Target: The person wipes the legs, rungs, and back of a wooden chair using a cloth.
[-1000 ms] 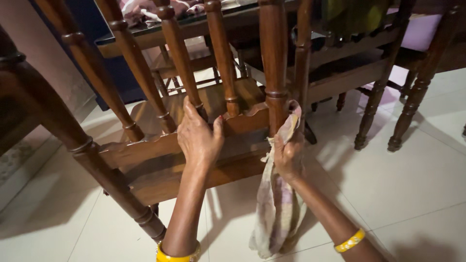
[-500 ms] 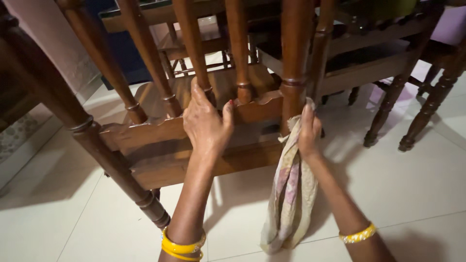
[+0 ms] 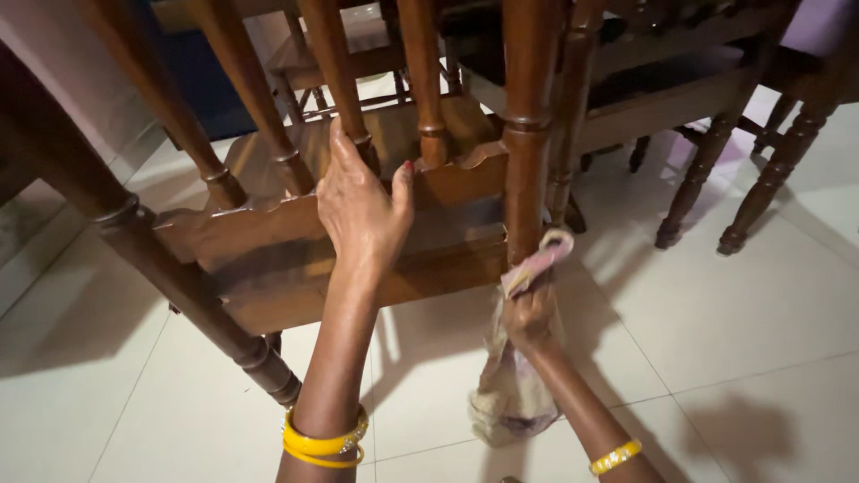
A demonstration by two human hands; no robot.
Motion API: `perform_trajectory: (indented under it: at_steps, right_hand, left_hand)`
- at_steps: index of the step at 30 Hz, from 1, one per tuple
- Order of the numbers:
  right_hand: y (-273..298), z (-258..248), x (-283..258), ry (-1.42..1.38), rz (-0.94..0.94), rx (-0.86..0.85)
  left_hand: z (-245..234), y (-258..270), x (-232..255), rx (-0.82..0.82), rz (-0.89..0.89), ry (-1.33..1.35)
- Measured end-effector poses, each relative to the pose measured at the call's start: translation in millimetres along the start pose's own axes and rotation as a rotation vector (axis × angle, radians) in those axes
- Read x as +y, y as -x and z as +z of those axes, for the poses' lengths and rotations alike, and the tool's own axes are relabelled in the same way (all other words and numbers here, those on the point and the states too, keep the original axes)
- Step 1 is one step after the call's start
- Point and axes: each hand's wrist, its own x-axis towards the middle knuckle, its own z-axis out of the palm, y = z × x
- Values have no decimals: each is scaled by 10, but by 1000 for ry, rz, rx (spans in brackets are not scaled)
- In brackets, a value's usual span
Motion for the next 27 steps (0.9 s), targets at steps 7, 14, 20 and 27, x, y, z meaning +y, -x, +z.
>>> perform_trajectory:
  at_steps: [7,14,20,27]
  right_hand:
    - [765,-23,144,-35,130,-28]
    - [741,26,508,-658,892,-135]
    - [760,234,1078,-1267,1241,-206]
    - [939,507,1446,-1741,1279,-605]
  left_hand:
    - [75,4,-62,25,52,-92]
    - [195,150,-99,79,114,-89]
    - [446,322,-146,141,183,-242]
    - [723,599,-141,64,293,-442]
